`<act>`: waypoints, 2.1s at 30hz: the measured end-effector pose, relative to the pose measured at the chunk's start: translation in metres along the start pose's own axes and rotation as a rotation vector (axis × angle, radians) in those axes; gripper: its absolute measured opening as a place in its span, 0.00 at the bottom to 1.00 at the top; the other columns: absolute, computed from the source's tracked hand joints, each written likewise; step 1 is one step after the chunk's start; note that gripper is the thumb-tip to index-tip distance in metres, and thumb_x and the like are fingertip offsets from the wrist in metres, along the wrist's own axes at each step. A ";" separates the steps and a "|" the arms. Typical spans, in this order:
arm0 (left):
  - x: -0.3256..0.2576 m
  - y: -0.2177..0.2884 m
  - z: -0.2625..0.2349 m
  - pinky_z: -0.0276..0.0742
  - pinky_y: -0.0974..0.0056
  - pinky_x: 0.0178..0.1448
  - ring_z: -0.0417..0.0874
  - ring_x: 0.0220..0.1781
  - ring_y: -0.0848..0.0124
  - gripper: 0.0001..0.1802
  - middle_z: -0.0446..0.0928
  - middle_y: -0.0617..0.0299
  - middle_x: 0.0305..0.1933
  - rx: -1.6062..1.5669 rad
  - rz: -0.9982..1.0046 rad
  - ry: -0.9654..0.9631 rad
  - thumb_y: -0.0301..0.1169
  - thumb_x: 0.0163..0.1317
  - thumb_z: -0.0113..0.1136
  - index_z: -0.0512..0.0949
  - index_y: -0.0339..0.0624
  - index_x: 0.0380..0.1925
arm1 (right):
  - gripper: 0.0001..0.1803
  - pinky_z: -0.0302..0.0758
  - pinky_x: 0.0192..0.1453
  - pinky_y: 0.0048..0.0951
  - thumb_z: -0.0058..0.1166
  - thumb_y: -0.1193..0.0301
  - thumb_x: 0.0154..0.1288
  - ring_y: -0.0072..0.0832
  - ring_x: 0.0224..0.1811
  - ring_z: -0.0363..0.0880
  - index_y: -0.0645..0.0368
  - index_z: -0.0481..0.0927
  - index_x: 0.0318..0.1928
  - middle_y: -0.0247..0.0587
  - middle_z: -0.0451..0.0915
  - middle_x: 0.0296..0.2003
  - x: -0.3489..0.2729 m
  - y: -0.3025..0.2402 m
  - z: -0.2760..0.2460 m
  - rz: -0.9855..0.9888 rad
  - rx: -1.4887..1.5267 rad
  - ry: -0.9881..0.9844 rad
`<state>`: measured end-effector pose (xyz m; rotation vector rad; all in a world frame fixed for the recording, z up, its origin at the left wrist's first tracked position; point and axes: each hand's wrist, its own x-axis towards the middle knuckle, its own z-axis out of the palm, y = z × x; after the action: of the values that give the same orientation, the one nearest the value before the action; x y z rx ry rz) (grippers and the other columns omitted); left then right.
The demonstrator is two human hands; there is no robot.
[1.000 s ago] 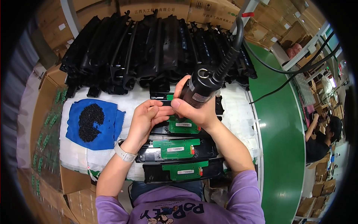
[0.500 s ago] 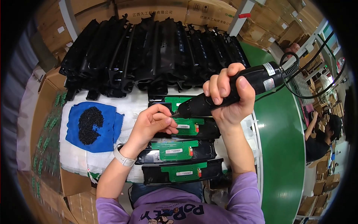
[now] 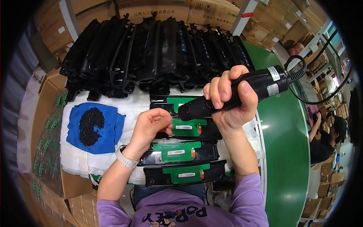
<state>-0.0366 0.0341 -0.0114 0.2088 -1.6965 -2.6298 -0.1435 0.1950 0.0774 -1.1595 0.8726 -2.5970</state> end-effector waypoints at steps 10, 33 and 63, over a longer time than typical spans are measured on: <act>0.001 -0.004 0.002 0.75 0.74 0.33 0.78 0.25 0.76 0.10 0.76 0.64 0.26 0.014 0.010 0.027 0.34 0.63 0.56 0.75 0.37 0.32 | 0.13 0.67 0.28 0.30 0.47 0.64 0.60 0.24 0.15 0.65 0.59 0.67 0.40 0.34 0.67 0.17 -0.002 0.001 0.000 -0.013 0.017 -0.014; -0.075 0.049 -0.093 0.73 0.58 0.40 0.76 0.39 0.56 0.14 0.76 0.55 0.34 1.830 0.351 0.892 0.36 0.53 0.63 0.78 0.36 0.32 | 0.12 0.66 0.19 0.19 0.58 0.72 0.53 0.19 0.15 0.69 0.62 0.68 0.34 0.35 0.71 0.17 -0.026 0.028 0.010 0.347 -0.384 -0.182; -0.022 0.015 -0.021 0.70 0.76 0.36 0.73 0.30 0.80 0.09 0.77 0.65 0.30 0.221 0.091 0.063 0.30 0.64 0.54 0.77 0.36 0.32 | 0.12 0.67 0.26 0.28 0.49 0.66 0.59 0.23 0.14 0.65 0.60 0.67 0.39 0.34 0.67 0.17 -0.008 -0.002 0.012 0.073 0.142 -0.093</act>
<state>-0.0132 0.0105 -0.0042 0.2073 -1.9243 -2.3452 -0.1296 0.1946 0.0797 -1.1757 0.6864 -2.4798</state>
